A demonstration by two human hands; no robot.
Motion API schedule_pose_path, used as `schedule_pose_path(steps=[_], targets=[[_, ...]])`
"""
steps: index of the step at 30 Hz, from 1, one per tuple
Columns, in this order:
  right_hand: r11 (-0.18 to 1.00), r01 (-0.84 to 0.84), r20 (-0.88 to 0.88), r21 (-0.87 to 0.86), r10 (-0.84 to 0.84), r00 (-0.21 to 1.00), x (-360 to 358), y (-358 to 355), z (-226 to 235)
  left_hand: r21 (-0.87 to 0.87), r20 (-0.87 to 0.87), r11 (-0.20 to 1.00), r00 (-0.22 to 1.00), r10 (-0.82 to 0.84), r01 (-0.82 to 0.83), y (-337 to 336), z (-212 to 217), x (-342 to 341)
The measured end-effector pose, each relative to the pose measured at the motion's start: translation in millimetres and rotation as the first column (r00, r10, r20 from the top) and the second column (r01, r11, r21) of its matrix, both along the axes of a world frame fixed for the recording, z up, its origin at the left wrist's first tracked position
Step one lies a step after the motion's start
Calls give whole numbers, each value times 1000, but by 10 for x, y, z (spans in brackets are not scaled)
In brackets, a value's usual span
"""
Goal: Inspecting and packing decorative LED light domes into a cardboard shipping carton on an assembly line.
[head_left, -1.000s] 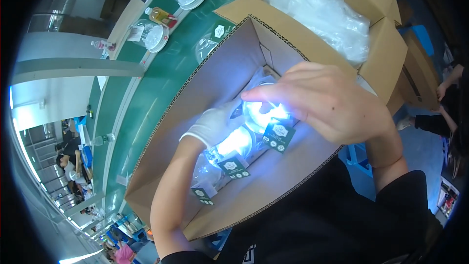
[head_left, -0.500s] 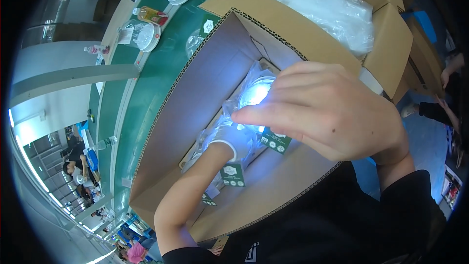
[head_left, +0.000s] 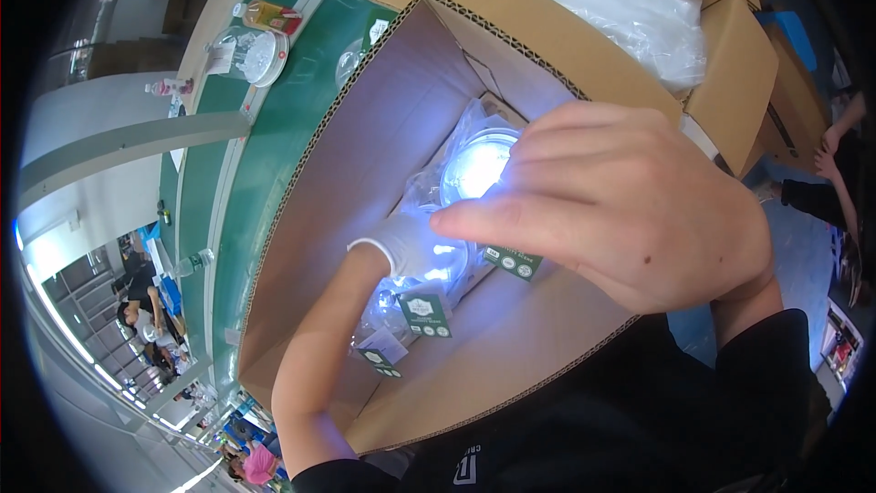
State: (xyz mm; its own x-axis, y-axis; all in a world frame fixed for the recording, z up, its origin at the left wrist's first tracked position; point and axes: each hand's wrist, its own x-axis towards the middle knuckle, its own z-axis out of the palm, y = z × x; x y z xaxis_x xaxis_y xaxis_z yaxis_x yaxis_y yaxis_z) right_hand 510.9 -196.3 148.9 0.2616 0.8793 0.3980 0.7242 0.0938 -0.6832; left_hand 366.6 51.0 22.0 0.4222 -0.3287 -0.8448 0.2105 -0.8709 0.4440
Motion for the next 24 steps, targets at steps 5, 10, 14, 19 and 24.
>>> schedule_pose_path(steps=[5,10,14,19,24], targets=[[1000,3,8,-3,-3,1000,-20,25,-14,220,-91,975,996,-1,21,-18,-66,41],[1000,5,35,-13,-5,999,-42,38,-19,-134,98,991,995,-2,15,55,0,-201],[1000,25,42,-5,-24,999,-48,31,1,-113,-13,993,1000,26,-27,72,142,-228],[1000,4,65,-2,-4,998,-39,48,20,-79,207,995,978,-36,53,100,-35,-280],[998,-48,83,-26,50,995,-27,45,22,391,168,894,938,-304,220,41,78,-89]])
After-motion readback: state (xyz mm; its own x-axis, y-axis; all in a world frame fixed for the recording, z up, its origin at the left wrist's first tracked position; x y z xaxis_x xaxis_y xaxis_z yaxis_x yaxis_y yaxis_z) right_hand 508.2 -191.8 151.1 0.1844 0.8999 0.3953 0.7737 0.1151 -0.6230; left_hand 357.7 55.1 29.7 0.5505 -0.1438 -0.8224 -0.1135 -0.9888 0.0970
